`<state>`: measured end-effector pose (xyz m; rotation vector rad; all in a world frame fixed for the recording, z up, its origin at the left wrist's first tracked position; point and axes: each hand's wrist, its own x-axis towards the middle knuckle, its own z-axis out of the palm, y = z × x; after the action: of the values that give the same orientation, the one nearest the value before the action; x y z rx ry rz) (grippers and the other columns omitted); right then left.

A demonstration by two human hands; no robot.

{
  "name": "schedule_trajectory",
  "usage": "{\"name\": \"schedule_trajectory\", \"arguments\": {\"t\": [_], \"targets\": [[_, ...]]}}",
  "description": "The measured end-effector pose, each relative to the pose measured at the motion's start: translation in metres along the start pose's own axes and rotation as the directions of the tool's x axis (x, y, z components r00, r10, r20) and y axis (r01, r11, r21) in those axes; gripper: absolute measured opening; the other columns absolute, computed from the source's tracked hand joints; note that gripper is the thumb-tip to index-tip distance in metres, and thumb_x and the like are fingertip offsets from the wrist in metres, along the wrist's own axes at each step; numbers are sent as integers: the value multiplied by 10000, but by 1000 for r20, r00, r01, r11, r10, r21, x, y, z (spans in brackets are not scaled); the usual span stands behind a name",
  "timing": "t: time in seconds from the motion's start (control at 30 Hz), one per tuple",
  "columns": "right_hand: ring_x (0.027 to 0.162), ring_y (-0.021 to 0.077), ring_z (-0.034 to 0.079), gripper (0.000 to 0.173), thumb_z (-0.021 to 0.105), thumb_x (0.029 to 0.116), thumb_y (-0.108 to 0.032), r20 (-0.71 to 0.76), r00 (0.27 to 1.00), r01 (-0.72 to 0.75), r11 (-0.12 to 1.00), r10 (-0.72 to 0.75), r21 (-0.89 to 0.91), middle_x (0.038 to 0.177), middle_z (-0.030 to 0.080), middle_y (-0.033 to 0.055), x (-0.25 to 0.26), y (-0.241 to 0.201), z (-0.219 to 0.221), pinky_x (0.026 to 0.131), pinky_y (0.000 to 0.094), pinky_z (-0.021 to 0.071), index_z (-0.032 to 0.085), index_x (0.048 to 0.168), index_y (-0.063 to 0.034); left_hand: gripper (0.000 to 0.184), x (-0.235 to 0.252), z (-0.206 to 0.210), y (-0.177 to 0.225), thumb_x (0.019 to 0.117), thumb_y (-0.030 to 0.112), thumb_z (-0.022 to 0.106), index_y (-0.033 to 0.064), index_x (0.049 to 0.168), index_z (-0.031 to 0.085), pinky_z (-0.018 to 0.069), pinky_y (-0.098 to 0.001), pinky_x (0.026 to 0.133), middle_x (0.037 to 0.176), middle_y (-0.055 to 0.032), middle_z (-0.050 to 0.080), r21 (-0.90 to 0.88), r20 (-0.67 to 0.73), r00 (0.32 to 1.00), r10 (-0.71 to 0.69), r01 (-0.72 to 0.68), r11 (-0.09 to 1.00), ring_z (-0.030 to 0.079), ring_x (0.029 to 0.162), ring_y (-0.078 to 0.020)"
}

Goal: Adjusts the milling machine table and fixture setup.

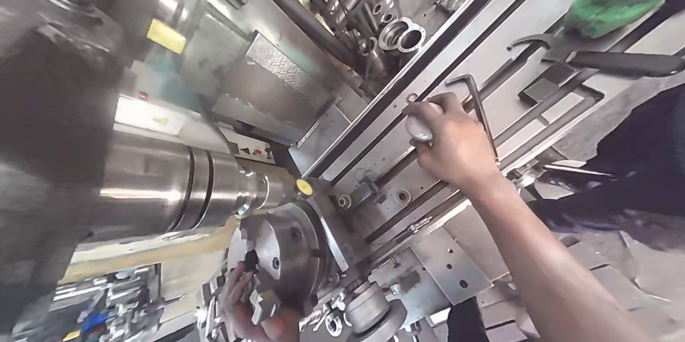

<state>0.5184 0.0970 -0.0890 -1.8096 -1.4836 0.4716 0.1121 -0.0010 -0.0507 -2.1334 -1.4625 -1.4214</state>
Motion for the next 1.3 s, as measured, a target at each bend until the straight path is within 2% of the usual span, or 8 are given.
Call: {"name": "schedule_trajectory", "arguments": {"t": [0.27,0.47,0.63,0.77,0.87,1.0,1.17,1.3], "targets": [[1061,450,646,810,800,801,-130,155,987,43,999,-39,-24,1425,496,250,-8,6,-6,778,616,568,482,1515,-339,543,-1,2,-4,1046,508,363,49,1157,632,426,-437,1128,1325,-99,630,-30,-14,1000,22,-22,999,531,1345,-248],[1172,479,586,935,818,783,-150,94,995,-33,999,35,-27,1552,383,232,-23,-3,-22,832,633,553,370,1587,-315,477,1,0,-8,1074,433,321,94,1171,642,407,-443,1144,1294,-55,655,-65,-12,1000,28,-29,997,545,1329,-232],[1090,378,637,657,708,852,-214,-201,971,143,988,-130,53,1399,533,224,-68,3,-42,824,536,567,516,1467,-85,385,31,-25,11,1074,297,393,-2,1211,593,451,-420,1108,1281,-79,643,-69,80,997,-17,23,997,570,1283,-201],[968,256,684,391,633,939,-249,-315,929,252,956,-195,150,1225,657,189,-124,24,-44,757,400,586,659,1279,-58,431,62,-20,12,1034,219,459,-149,1250,523,485,-352,1037,1330,-210,605,-37,146,987,-74,80,996,583,1244,-191],[936,152,681,290,617,959,-225,-342,927,254,929,-155,270,1092,693,154,-173,62,-51,787,265,585,703,1166,-40,375,67,-10,10,994,124,439,-128,1257,523,523,-269,939,1310,-165,613,-59,144,966,-214,225,973,618,1129,-103],[926,169,685,269,603,972,-212,-266,963,102,959,-29,265,1027,694,174,-232,136,-66,817,295,583,668,1109,10,336,66,-7,9,972,73,423,-104,1233,538,543,-202,778,1206,-99,653,-21,87,955,-284,287,958,639,927,-18],[951,270,721,249,597,1018,-124,-129,991,0,960,38,281,1058,705,225,-274,209,-87,856,429,611,642,1153,80,366,69,-5,18,992,91,409,-45,1309,531,519,-213,784,1272,-82,622,21,112,902,-416,417,909,617,926,-25],[890,227,717,236,583,1025,-116,-110,991,-48,969,77,243,1027,709,197,-282,233,-97,793,373,611,652,1167,59,365,70,-4,22,1003,119,405,12,1326,538,527,-210,761,1292,-37,615,14,141,877,-459,462,887,623,910,-18]]}}
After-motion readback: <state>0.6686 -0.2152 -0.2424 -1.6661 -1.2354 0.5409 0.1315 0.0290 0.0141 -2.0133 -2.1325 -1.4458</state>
